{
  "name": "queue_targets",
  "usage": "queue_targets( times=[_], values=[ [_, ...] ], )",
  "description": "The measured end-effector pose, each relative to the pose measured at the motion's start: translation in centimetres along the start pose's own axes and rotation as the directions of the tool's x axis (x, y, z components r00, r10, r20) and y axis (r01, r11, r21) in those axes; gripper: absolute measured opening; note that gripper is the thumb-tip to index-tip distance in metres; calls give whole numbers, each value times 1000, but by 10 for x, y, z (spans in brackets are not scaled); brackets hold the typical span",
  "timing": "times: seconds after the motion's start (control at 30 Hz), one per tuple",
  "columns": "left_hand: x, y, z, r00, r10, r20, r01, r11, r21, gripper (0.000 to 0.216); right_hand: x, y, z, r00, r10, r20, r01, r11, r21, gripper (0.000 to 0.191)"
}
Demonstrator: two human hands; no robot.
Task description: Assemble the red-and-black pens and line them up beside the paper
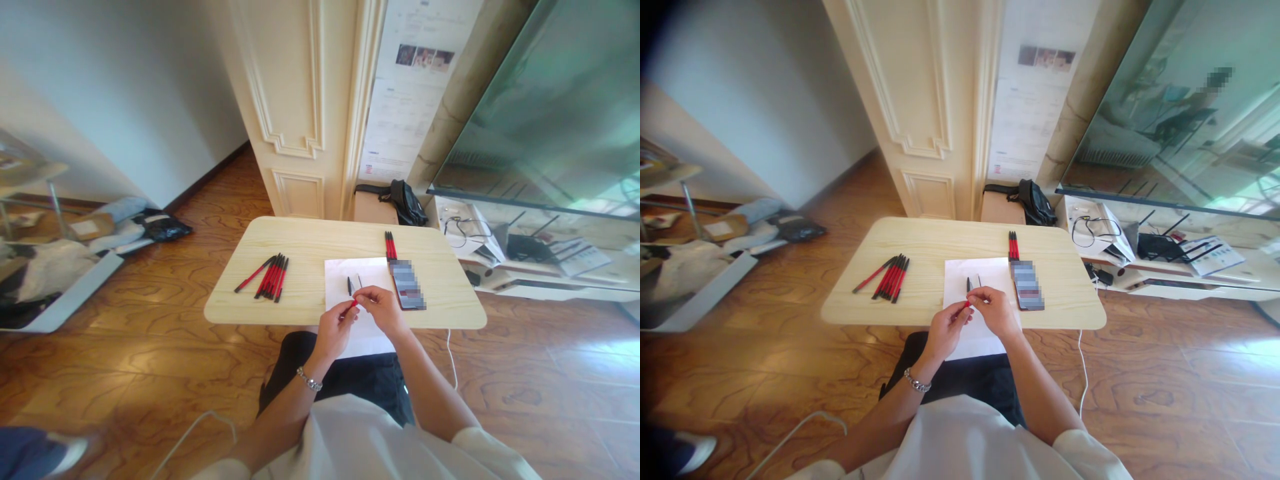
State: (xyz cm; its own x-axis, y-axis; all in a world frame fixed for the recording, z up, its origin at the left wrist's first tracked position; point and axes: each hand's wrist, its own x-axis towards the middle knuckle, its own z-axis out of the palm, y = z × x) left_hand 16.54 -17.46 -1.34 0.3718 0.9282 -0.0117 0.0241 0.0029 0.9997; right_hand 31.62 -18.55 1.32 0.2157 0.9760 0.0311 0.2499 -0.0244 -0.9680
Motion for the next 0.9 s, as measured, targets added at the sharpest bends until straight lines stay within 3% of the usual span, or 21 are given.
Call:
queue_targets(
  times=[0.13,0.33,0.43,0.53,0.67,0.8,0.9],
  values=[
    [-1,2,0,1000,7,4,-7,1000,12,36,-1,2,-4,1000,12,21,-12,1000,-7,24],
    [-1,3,-1,999,3,47,-4,1000,24,39,2,3,-17,986,18,165,-9,999,-52,27],
    [-1,0,-1,999,-10,50,11,1000,-9,40,13,6,-24,995,15,100,2,986,-168,26],
    [0,-1,-1,999,-16,48,18,999,-40,40,31,11,-25,997,70,-33,-77,894,-442,21],
    [-1,-2,-1,999,-12,49,15,997,-75,40,50,15,-13,982,163,-93,-181,689,-702,24],
    [-1,-3,-2,1000,-17,10,18,993,-115,40,57,16,0,977,178,-114,-195,553,-810,24],
    [0,-4,-3,1000,-14,0,14,992,-129,40,56,17,3,978,172,-122,-196,533,-823,24]
  ],
)
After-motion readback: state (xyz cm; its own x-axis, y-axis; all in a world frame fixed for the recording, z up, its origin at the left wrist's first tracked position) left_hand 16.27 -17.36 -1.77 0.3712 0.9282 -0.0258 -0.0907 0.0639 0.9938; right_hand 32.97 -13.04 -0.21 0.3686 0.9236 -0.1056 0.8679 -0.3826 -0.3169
